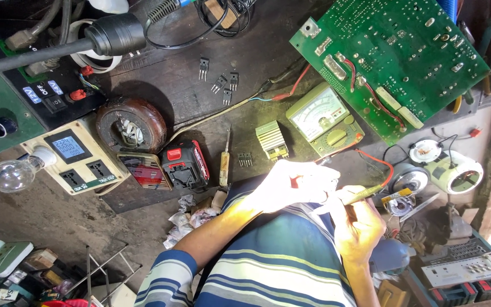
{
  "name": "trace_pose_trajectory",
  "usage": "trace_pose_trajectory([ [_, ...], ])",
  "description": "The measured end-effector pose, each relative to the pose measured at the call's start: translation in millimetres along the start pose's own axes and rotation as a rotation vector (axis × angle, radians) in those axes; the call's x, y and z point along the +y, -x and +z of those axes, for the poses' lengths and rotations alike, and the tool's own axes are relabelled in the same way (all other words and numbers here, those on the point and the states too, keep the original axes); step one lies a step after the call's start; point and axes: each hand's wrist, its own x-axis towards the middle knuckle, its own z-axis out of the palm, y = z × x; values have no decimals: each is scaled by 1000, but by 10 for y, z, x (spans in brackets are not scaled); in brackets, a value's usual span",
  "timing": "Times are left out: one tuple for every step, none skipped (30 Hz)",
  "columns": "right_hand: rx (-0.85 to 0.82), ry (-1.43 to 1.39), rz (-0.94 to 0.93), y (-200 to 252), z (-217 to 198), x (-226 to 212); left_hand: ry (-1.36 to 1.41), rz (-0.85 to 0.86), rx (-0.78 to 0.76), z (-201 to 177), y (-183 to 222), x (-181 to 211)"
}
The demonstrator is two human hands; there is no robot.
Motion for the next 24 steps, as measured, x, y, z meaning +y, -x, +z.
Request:
trace_pose_trajectory([
  [1,0,0,-1,-4,3,-1,0,0,3,-4,-17],
  [0,0,-7,-2,-6,6,6,3,6,5,-6,-35],
  [0,0,-14,-2,-8,9,12,6,12,7,-7,-53],
  [0,0,-14,-3,-9,5,12,6,12,8,-5,-47],
  [-1,9,-22,-5,-10,3,10,9,13,9,-3,-41],
  [-2,19,-30,-6,-12,1,9,12,12,12,-3,-35],
  [-2,19,-29,-6,-13,5,9,11,12,20,2,-35],
  [0,17,-34,-7,-15,10,-2,8,25,29,7,-34],
  [2,16,-38,-7,-16,13,-12,5,38,38,13,-33],
  [2,16,-39,-9,-21,16,-12,5,38,34,10,-39],
  [-2,22,-33,-10,-26,18,-37,40,41,29,8,-44],
  [-6,28,-26,-11,-30,20,-62,74,44,23,7,-50],
  [-6,27,-27,-18,-33,0,-62,76,44,30,11,-38],
  [-21,19,-27,-25,-37,-20,-47,60,55,37,15,-28],
  [-35,11,-26,-33,-42,-40,-32,44,66,45,17,-17],
  [-35,10,-26,-36,-40,-37,-32,44,66,50,24,-9],
  [-42,-6,-30,-38,-39,-34,-16,30,77,56,29,-2],
  [-48,-21,-33,-41,-41,-31,1,15,86,63,32,5],
  [-47,-21,-33,-40,-33,-39,1,15,85,61,39,-25],
  [-40,4,-22,-38,-28,-46,67,29,68,62,45,-57],
  [-32,28,-12,-35,-23,-53,132,42,50,62,53,-88],
  [-33,27,-13,-11,-12,13,131,43,51,91,51,-74],
  [-17,105,-23,14,0,77,139,78,71,118,52,-59],
  [-2,183,-34,39,11,142,148,113,91,146,53,-45],
])
